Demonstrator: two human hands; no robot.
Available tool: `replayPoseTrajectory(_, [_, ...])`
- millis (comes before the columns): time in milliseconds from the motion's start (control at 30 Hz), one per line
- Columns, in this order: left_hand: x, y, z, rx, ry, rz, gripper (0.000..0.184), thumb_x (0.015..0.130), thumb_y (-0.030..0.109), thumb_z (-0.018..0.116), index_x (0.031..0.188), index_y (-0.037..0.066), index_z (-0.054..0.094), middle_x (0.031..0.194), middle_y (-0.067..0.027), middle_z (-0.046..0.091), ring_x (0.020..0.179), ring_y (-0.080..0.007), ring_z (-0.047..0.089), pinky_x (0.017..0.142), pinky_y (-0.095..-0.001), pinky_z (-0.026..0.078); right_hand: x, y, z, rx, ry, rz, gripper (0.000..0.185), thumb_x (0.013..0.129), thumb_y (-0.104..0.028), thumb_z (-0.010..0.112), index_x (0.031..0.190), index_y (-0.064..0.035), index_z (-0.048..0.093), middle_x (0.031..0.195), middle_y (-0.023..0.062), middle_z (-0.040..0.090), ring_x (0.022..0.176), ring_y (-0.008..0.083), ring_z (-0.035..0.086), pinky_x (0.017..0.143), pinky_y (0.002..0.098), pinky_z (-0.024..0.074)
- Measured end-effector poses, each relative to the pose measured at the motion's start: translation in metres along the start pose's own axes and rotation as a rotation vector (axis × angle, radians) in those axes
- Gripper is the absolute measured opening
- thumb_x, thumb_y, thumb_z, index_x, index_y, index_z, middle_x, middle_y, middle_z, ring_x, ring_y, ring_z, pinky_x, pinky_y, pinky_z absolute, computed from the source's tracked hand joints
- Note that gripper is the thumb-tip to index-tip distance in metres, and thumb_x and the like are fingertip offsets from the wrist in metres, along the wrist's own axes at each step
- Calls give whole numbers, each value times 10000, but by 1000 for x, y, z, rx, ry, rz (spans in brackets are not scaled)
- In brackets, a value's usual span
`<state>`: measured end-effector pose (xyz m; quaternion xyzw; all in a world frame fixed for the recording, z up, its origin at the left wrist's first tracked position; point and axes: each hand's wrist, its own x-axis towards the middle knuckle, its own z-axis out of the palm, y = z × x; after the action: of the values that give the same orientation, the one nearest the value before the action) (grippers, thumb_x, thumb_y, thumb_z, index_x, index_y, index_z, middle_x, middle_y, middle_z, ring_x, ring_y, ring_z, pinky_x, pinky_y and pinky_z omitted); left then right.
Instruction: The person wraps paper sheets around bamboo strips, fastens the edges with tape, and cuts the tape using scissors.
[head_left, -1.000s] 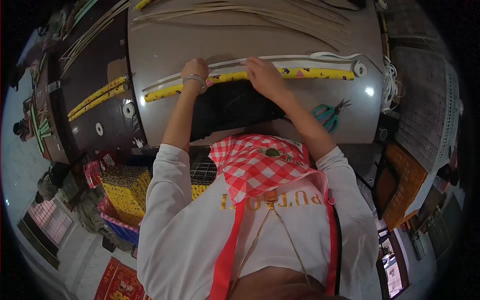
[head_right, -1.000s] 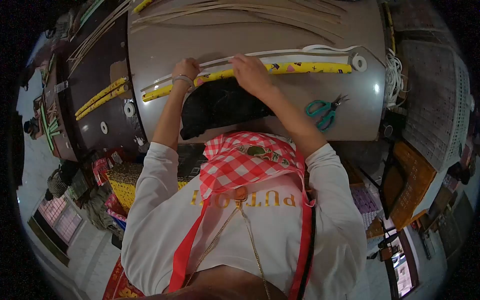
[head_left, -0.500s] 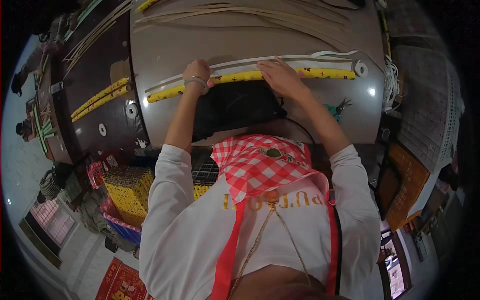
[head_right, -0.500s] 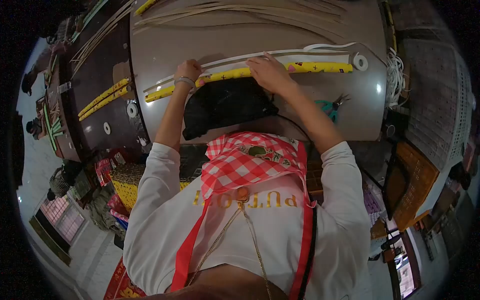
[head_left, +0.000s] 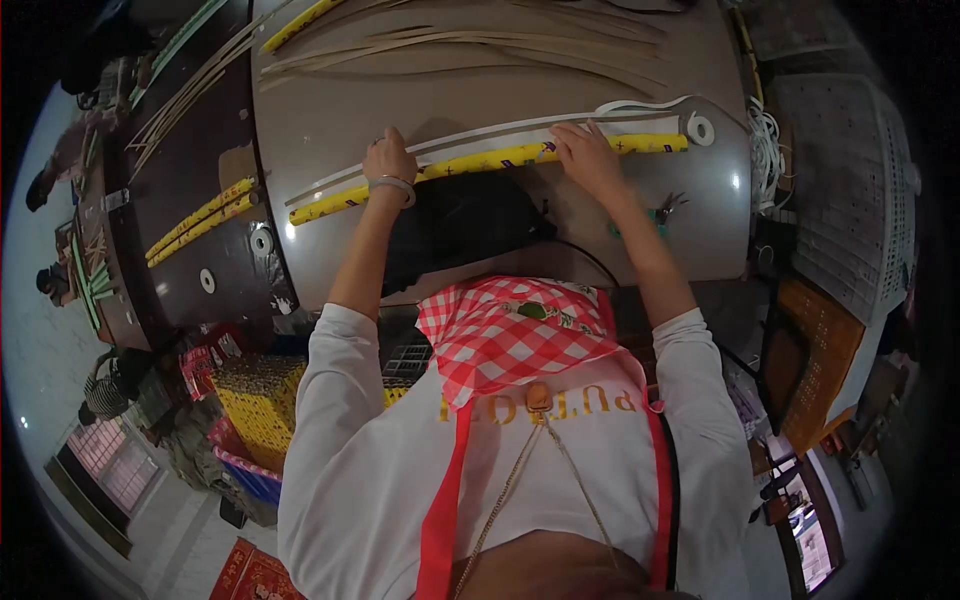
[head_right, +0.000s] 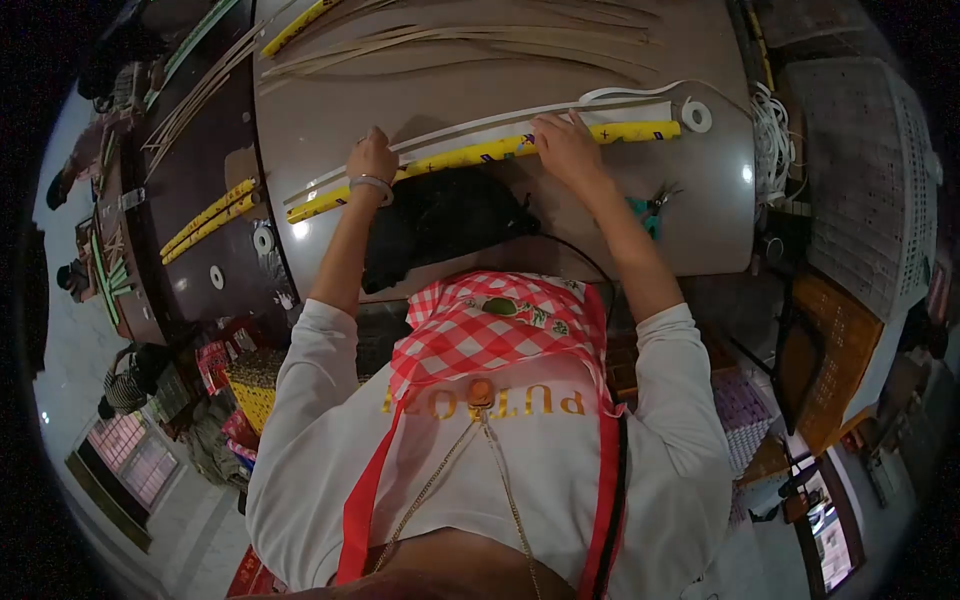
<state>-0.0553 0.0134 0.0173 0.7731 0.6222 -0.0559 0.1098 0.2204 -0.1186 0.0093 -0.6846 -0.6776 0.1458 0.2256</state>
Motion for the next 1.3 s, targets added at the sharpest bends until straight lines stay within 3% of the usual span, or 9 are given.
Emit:
replayPoseTrajectory(100, [0, 20, 5, -117, 184, 275, 117, 688, 124, 598, 781, 68, 556, 814, -138, 598, 801, -342, 561, 689, -432, 448, -3, -8, -10, 136, 122, 184, 193, 824, -171, 479, 941, -63, 589, 972, 94, 584, 895, 256, 546, 823, 384, 413])
replayPoseTrajectory(233, [-3, 90, 2, -426, 22, 357, 98, 733, 105, 543, 794, 56, 602, 807, -173, 589, 778, -335, 563, 684, -401, 463, -4, 7, -25, 42, 414, 468, 164, 792, -216, 548, 815, -61, 596, 833, 108, 584, 782, 262, 562, 669, 373, 449])
replayPoseTrajectory(267, [-4, 107, 3, -459, -60, 381, 135, 757, 112, 518, 831, 66, 622, 843, -177, 586, 800, -333, 562, 712, -400, 464, -4, 29, -16, -10, 454, 483, 262, 782, -329, 564, 768, -68, 587, 797, 112, 573, 749, 276, 558, 656, 374, 442])
replayPoseTrajectory(400, [-1, 162, 28, -499, -7, 506, 161, 749, 110, 515, 850, 55, 628, 812, -182, 589, 779, -336, 565, 702, -397, 466, 9, 32, -31, -147, 323, 695, 465, 754, -517, 531, 749, -65, 640, 758, 129, 606, 747, 297, 581, 640, 391, 444])
replayPoseTrajectory(500, [-3, 182, 32, -587, 24, 544, 196, 723, 89, 522, 881, 46, 630, 779, -182, 590, 750, -340, 567, 682, -395, 469, 16, 33, -30, -185, 209, 764, 406, 780, -491, 522, 707, -104, 624, 724, 82, 589, 759, 265, 563, 682, 438, 399])
replayPoseTrajectory(700, [-2, 194, 35, -546, -39, 733, 292, 730, 88, 512, 1012, 70, 586, 840, -183, 575, 784, -350, 555, 693, -404, 460, 23, 40, -34, -154, 234, 723, 277, 754, -383, 583, 741, -112, 640, 742, 40, 614, 779, 245, 563, 713, 436, 389])
replayPoseTrajectory(800, [0, 193, 39, -442, -96, 746, 352, 659, 126, 627, 1003, 80, 568, 850, -159, 556, 824, -326, 542, 720, -387, 462, 19, 54, -33, -136, 265, 728, 263, 753, -371, 584, 753, -112, 634, 750, 41, 617, 788, 244, 563, 728, 450, 385])
replayPoseTrajectory(967, [2, 192, 36, -414, -193, 758, 533, 647, 129, 660, 1150, 147, 486, 863, -141, 541, 832, -317, 542, 711, -394, 462, 19, 68, -36, -126, 337, 715, 299, 751, -391, 574, 720, -97, 623, 680, 38, 612, 664, 252, 588, 621, 397, 422])
replayPoseTrajectory(1300, [4, 195, 30, -225, -225, 851, 558, 672, 151, 650, 1194, 188, 458, 946, -120, 539, 869, -311, 540, 720, -388, 463, 20, 82, -37, -108, 375, 666, 301, 760, -386, 579, 745, -91, 636, 666, 38, 621, 653, 223, 600, 581, 351, 443])
